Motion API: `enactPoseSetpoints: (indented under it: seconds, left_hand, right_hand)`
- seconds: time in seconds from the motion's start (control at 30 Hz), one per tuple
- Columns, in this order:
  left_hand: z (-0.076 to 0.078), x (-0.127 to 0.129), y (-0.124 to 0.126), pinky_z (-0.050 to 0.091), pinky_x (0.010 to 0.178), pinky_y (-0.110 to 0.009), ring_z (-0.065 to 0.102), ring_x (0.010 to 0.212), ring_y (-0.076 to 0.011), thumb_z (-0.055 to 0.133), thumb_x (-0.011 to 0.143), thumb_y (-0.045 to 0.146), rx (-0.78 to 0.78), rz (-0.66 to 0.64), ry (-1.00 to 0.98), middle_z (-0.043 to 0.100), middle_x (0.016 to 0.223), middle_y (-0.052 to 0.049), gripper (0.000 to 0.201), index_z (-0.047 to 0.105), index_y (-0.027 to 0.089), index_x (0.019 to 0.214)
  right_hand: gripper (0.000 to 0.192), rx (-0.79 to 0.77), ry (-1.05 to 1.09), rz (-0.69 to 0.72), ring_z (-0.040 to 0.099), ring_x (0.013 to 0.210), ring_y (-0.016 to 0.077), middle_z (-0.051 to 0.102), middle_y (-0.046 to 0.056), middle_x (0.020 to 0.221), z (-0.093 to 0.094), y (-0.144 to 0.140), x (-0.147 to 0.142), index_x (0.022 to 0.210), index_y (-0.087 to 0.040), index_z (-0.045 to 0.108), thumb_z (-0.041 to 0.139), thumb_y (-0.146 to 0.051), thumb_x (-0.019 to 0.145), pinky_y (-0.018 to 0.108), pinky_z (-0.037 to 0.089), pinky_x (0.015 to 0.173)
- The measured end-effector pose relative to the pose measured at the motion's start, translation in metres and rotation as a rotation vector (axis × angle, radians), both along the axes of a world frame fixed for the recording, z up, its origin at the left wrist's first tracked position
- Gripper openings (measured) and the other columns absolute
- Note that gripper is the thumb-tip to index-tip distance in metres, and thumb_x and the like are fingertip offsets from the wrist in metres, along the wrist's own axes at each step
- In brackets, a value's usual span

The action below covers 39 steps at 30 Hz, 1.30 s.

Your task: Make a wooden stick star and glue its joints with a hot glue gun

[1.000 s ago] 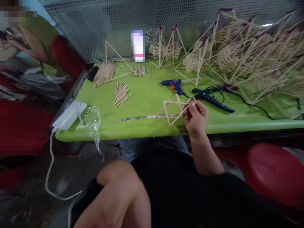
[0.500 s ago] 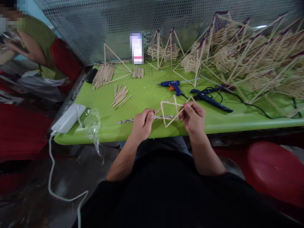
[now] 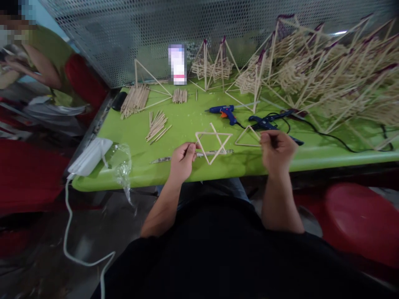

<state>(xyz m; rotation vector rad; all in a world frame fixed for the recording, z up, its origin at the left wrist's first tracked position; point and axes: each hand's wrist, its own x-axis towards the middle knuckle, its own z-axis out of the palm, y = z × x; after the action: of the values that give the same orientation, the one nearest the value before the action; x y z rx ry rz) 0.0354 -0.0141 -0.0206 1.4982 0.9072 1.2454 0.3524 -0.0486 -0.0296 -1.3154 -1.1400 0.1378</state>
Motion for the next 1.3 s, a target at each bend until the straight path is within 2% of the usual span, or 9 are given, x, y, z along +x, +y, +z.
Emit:
enactPoseSetpoints:
  seconds: [0.13, 0.33, 0.47, 0.63, 0.83, 0.97, 1.03, 1.13, 1.3]
  left_hand:
    - [-0.003, 0.001, 0.0, 0.03, 0.048, -0.024, 0.045, 0.054, -0.0108, 0.066, 0.113, 0.056, 0.002, 0.024, 0.003, 0.058, 0.067, 0.0, 0.041, 0.083, 0.02, 0.106]
    - [0.001, 0.004, -0.003, 0.036, 0.044, -0.021, 0.049, 0.049, -0.0087, 0.066, 0.113, 0.054, -0.056, -0.027, -0.001, 0.061, 0.063, 0.001, 0.04, 0.082, 0.018, 0.11]
    - [0.003, 0.004, -0.003, 0.051, 0.049, -0.022, 0.061, 0.051, -0.0105, 0.069, 0.11, 0.057, -0.119, -0.061, -0.052, 0.067, 0.065, -0.001, 0.043, 0.08, 0.016, 0.113]
    - [0.009, 0.0, 0.001, 0.054, 0.052, -0.022, 0.064, 0.056, -0.0112, 0.065, 0.114, 0.046, -0.131, -0.034, 0.025, 0.071, 0.071, -0.004, 0.036, 0.079, 0.014, 0.12]
    - [0.031, -0.014, 0.02, 0.053, 0.055, -0.026, 0.069, 0.061, -0.0156, 0.058, 0.114, 0.024, -0.134, -0.085, 0.352, 0.079, 0.083, -0.008, 0.04, 0.066, 0.012, 0.151]
    - [0.058, -0.016, 0.02, 0.049, 0.059, -0.034, 0.065, 0.059, -0.0206, 0.059, 0.115, 0.036, -0.057, -0.067, 0.965, 0.076, 0.08, -0.006, 0.053, 0.055, 0.012, 0.162]
    - [0.067, -0.016, 0.018, 0.052, 0.066, -0.038, 0.067, 0.065, -0.0247, 0.062, 0.112, 0.043, 0.018, 0.038, 1.189, 0.072, 0.076, -0.005, 0.054, 0.057, 0.012, 0.157]
    - [0.069, -0.019, 0.021, 0.06, 0.083, -0.043, 0.075, 0.09, -0.0282, 0.066, 0.107, 0.035, 0.145, 0.131, 1.143, 0.078, 0.102, -0.01, 0.047, 0.059, 0.016, 0.149]
    - [0.058, -0.027, 0.035, 0.059, 0.114, -0.051, 0.069, 0.134, -0.0308, 0.065, 0.103, 0.022, 0.174, -0.051, 0.915, 0.068, 0.148, -0.014, 0.047, 0.059, 0.02, 0.15]
  right_hand:
    - [0.024, -0.231, -0.483, 0.019, 0.071, 0.09, 0.0272, 0.075, 0.013, 0.116, -0.001, -0.009, 0.043, 0.116, -0.026, 0.085, 0.077, -0.04, 0.099, 0.046, 0.062, 0.081]
    - [0.017, -0.381, -0.748, 0.134, 0.069, 0.115, 0.0388, 0.075, 0.015, 0.118, -0.001, -0.007, 0.05, 0.107, -0.024, 0.08, 0.066, -0.033, 0.104, 0.063, 0.056, 0.108]
    - [0.013, -0.422, -0.775, 0.134, 0.066, 0.12, 0.0416, 0.074, 0.018, 0.123, -0.001, -0.008, 0.049, 0.102, -0.023, 0.072, 0.062, -0.032, 0.104, 0.064, 0.054, 0.109]
    - [0.008, -0.335, -0.558, 0.199, 0.068, 0.117, 0.0373, 0.074, 0.015, 0.119, -0.001, -0.015, 0.054, 0.099, -0.027, 0.065, 0.06, -0.031, 0.104, 0.061, 0.053, 0.109]
    - [0.01, -0.323, -0.372, 0.309, 0.073, 0.114, 0.031, 0.076, 0.011, 0.123, 0.015, -0.018, 0.041, 0.1, -0.027, 0.063, 0.062, -0.035, 0.106, 0.052, 0.056, 0.102]
    - [0.011, -0.26, -0.369, 0.434, 0.073, 0.116, 0.0317, 0.077, 0.012, 0.123, 0.046, -0.001, 0.019, 0.099, -0.026, 0.067, 0.065, -0.034, 0.107, 0.054, 0.056, 0.104]
    - [0.01, -0.252, -0.432, 0.517, 0.073, 0.117, 0.0326, 0.076, 0.013, 0.122, 0.06, 0.018, 0.005, 0.098, -0.026, 0.067, 0.063, -0.03, 0.107, 0.056, 0.057, 0.105]
    - [0.01, -0.248, -0.545, 0.666, 0.073, 0.117, 0.0334, 0.076, 0.014, 0.119, 0.071, 0.053, -0.019, 0.096, -0.025, 0.066, 0.063, -0.026, 0.106, 0.056, 0.059, 0.105]
    - [0.014, -0.402, -0.813, 0.831, 0.073, 0.115, 0.0339, 0.076, 0.017, 0.124, 0.057, 0.089, -0.046, 0.101, -0.021, 0.072, 0.059, -0.02, 0.108, 0.055, 0.06, 0.102]
